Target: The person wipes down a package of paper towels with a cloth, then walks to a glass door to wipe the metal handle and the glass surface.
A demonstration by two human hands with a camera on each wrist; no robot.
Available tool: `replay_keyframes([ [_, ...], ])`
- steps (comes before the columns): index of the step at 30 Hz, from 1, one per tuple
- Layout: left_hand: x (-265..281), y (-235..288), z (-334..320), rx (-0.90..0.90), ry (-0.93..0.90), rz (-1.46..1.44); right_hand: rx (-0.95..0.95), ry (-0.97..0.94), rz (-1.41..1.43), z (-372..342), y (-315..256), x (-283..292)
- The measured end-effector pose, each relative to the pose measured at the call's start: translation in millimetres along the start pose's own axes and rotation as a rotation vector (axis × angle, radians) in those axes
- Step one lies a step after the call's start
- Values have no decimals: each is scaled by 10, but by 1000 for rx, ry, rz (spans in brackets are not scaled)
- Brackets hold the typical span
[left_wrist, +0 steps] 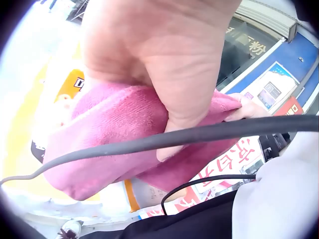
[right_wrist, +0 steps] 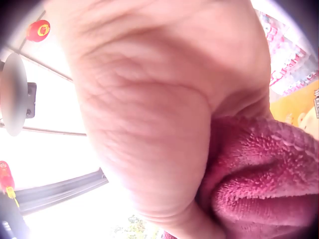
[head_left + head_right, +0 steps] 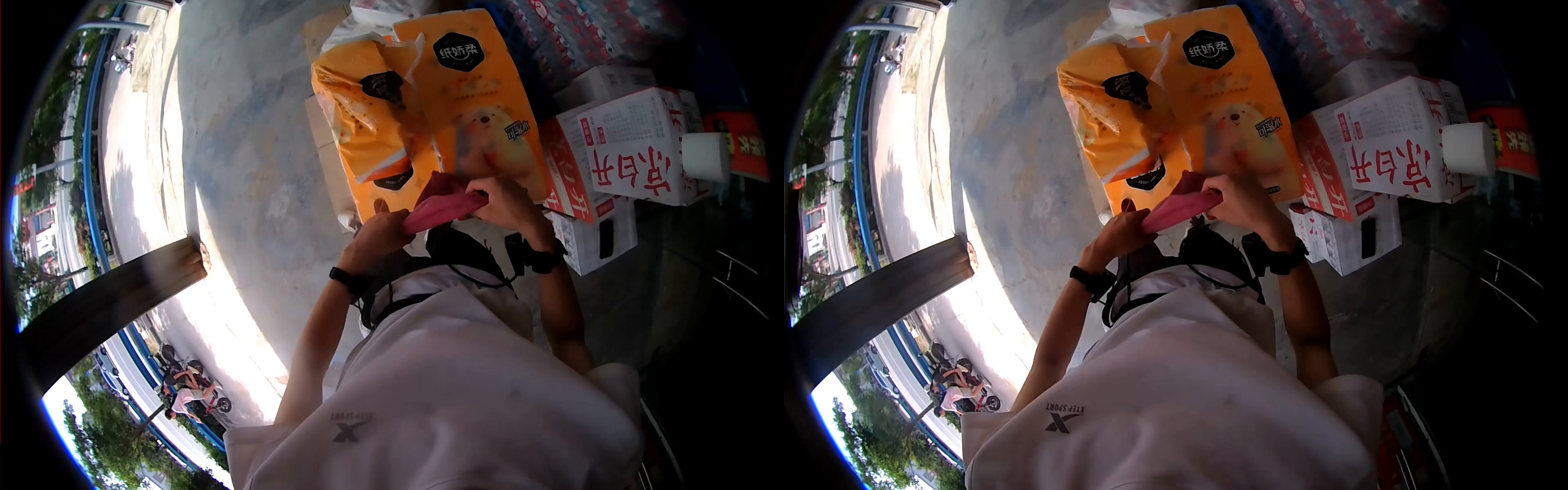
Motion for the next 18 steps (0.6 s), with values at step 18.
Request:
replay_keyframes([
  [18,186,-635,-447,361,351,-392,-80,-15,-6,214,-164,-740],
])
Point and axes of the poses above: each hand's wrist, its own z-axis towards the middle knuckle, its own x-axis out of the back of the hand, y = z × x, the point moved 2 cm from there along z, towards the middle knuckle, and after that the axes turned 5 degrees about -x, right-handed, at the moved point
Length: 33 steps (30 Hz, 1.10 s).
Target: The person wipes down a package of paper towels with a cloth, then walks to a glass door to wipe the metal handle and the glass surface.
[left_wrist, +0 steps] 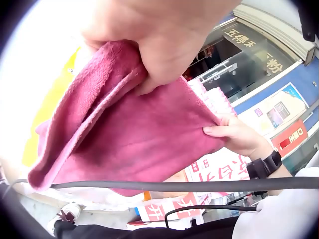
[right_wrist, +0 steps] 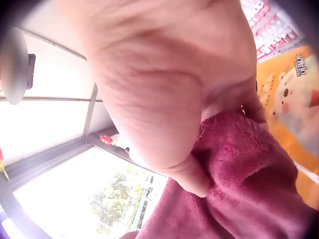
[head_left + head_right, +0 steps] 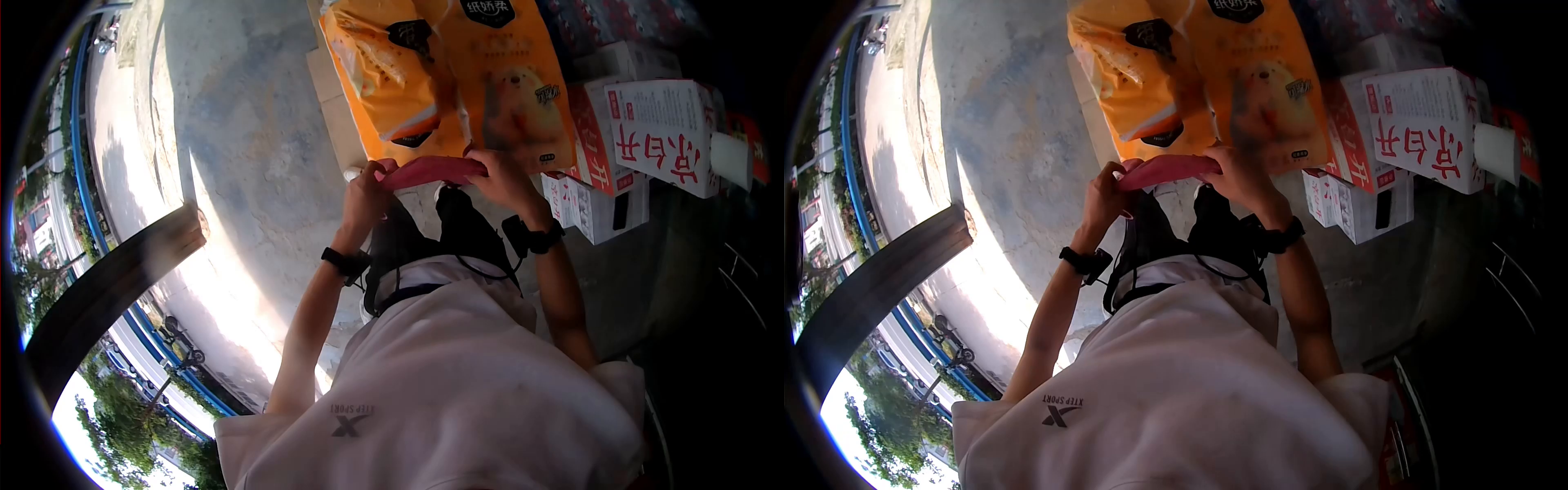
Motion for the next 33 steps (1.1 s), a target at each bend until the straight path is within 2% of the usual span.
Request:
replay_keyframes([
  [2,27,-68,66,-78,52,183,6,37,1,-2,11,-35],
  [3,23,-95,81,-78,46,184,5,64,-29,10,84,-87],
  [5,-1,-117,114,-201,104,359,-1,91,-61,61,231,-214],
  [7,-78,-279,183,-188,71,360,-59,185,-4,125,425,-381],
  [9,-210,-517,247,-168,41,360,-98,104,-48,228,705,-616],
  [11,-389,-820,322,-106,-117,439,-132,22,-91,278,860,-796],
  [15,-639,-1164,321,-69,-120,404,-157,-65,-180,308,1068,-1160],
  [17,-733,-1327,317,25,-58,364,-181,-113,-186,407,1238,-1285],
  [18,-796,-1428,346,38,-72,364,-207,-93,-143,484,1286,-1318],
  [20,-889,-1608,444,23,101,172,-250,-78,-89,530,1262,-1355],
  [21,-851,-1429,456,28,85,178,-288,38,-43,584,1178,-1291],
  [22,-724,-1045,481,169,117,47,-324,159,6,657,1127,-1236],
  [23,-664,-866,515,312,152,-76,-336,161,26,737,1148,-1263],
  [24,-714,-1000,600,321,139,-47,-315,260,64,809,1176,-1319],
  [25,-790,-1183,734,180,213,-19,-301,364,102,866,1201,-1385],
  [26,-854,-1309,842,34,281,0,-285,331,263,933,1231,-1457],
  [27,-917,-1362,920,33,253,17,-309,343,280,998,1329,-1622],
  [29,-1038,-1245,1088,-360,412,347,-249,401,-56,1110,1554,-1933],
  [30,-1053,-1154,1144,-288,234,240,-357,266,-79,1117,1483,-1931],
  [31,-1111,-1252,1206,-283,209,239,-382,262,-74,1148,1544,-2060],
  [33,-1239,-1437,1301,-321,78,424,-299,476,-3,1163,1628,-2270],
])
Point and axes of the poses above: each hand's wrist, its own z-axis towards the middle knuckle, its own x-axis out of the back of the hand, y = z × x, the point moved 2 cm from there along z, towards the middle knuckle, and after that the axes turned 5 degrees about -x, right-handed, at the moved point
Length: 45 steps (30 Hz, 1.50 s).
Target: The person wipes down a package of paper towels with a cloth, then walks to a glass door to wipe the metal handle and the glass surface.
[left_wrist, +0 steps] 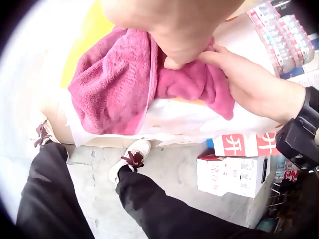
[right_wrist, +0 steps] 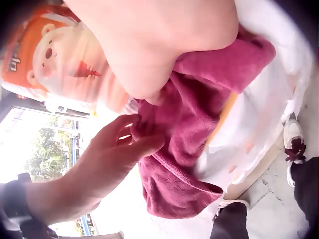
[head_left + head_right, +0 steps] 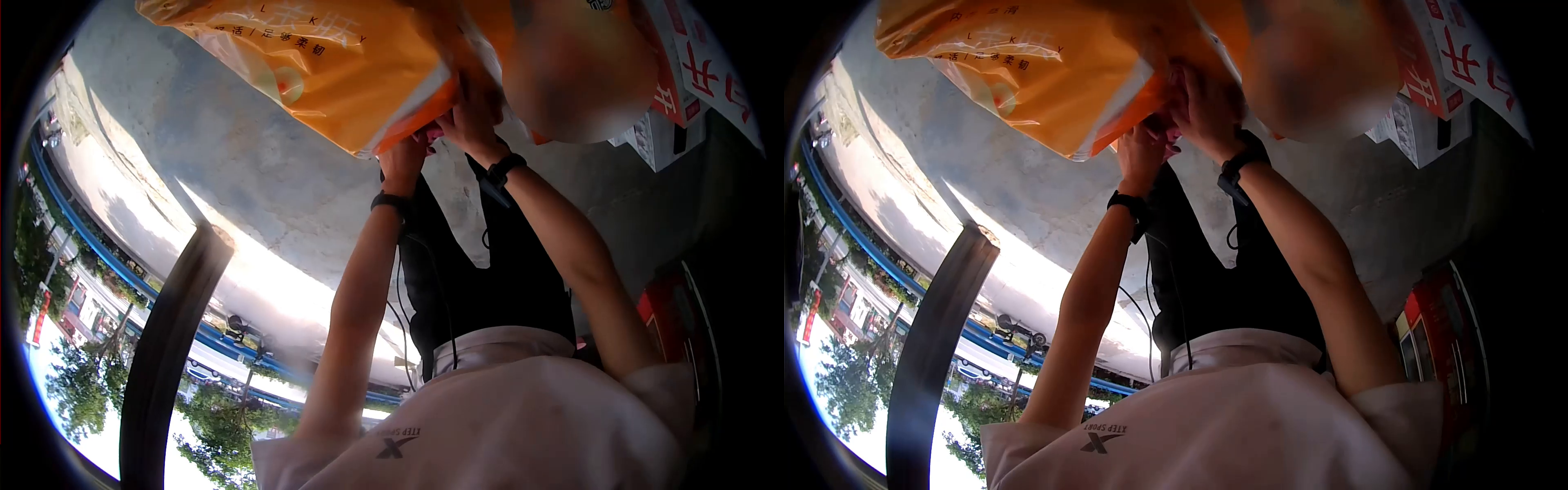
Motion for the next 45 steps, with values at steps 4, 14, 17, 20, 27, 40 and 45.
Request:
replay_keyframes([
  [4,-105,-94,-28,119,-102,-314,65,215,-142,-109,53,-316],
  [14,-143,-807,-186,-453,-170,-40,-238,549,-19,-267,-306,-842],
  [17,-87,-875,-139,-520,-169,-102,-237,641,-125,-324,-237,-1022],
  [20,-86,-916,-92,-453,-257,-104,-306,650,-153,-364,-198,-1021],
  [27,-269,-960,-58,-489,-189,97,-174,599,15,-389,-137,-815],
  [40,-603,-288,392,-857,-314,-2,239,623,107,-227,365,-273],
  [45,-769,-436,484,-1020,-89,303,20,493,39,-331,366,-257],
])
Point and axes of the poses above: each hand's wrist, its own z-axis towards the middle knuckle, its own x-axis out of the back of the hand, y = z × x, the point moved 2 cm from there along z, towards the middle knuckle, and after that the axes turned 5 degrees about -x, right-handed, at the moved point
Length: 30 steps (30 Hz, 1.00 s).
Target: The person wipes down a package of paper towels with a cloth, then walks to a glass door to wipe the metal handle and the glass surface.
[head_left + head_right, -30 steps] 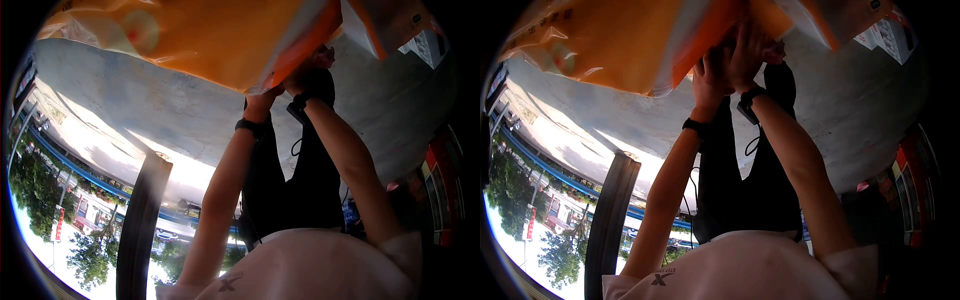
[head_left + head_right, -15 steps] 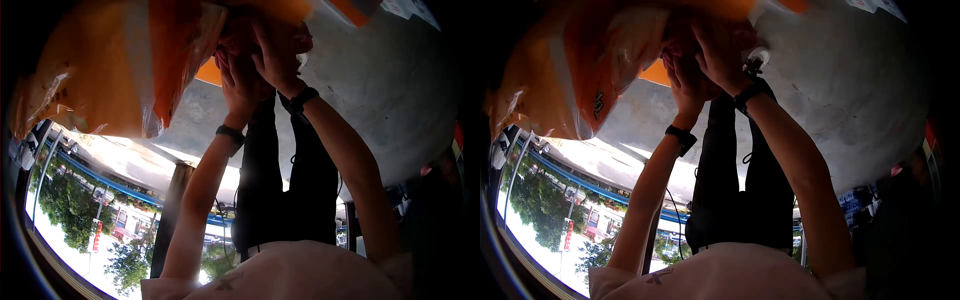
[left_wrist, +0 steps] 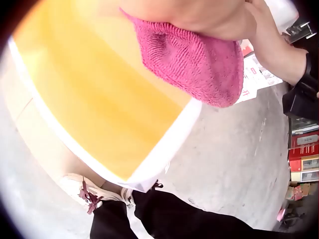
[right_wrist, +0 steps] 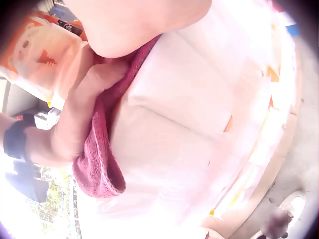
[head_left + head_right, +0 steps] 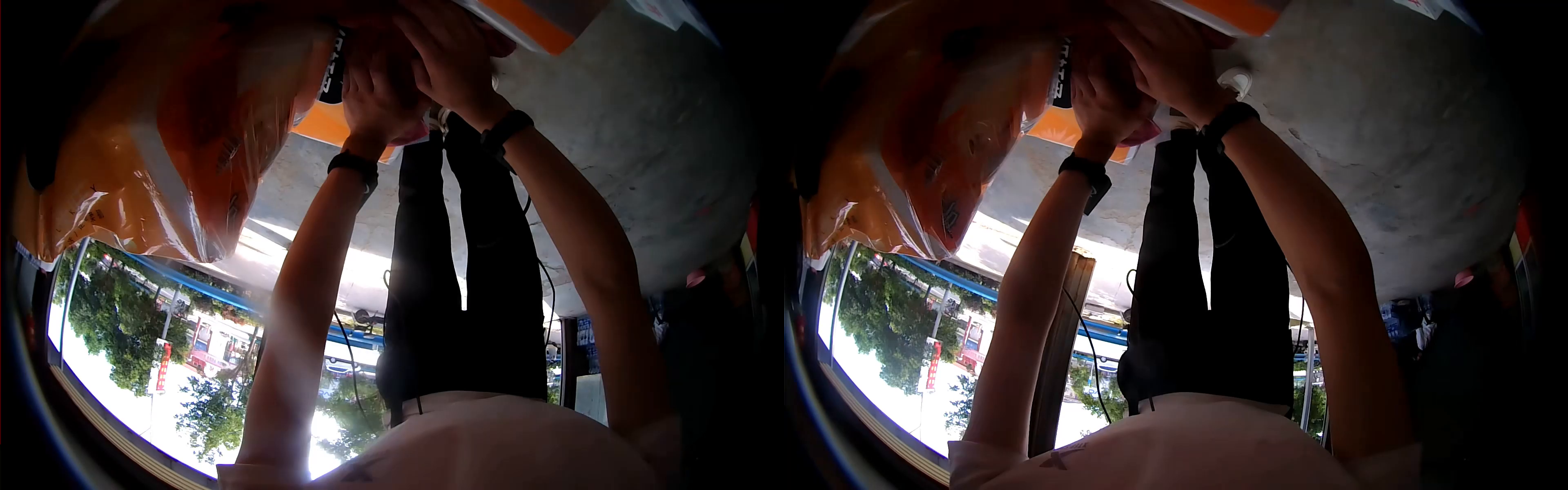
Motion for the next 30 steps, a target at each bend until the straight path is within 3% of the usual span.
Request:
replay_keyframes([
  [4,-29,44,-55,67,40,11,-13,7,-81,-90,51,-106],
  [11,-82,10,-104,19,5,39,-4,80,-116,-143,92,-200],
  [14,-108,-12,-154,70,-71,61,8,113,-113,-163,101,-253],
  [30,-184,-62,-175,-7,17,-12,3,205,-80,-134,100,-266],
])
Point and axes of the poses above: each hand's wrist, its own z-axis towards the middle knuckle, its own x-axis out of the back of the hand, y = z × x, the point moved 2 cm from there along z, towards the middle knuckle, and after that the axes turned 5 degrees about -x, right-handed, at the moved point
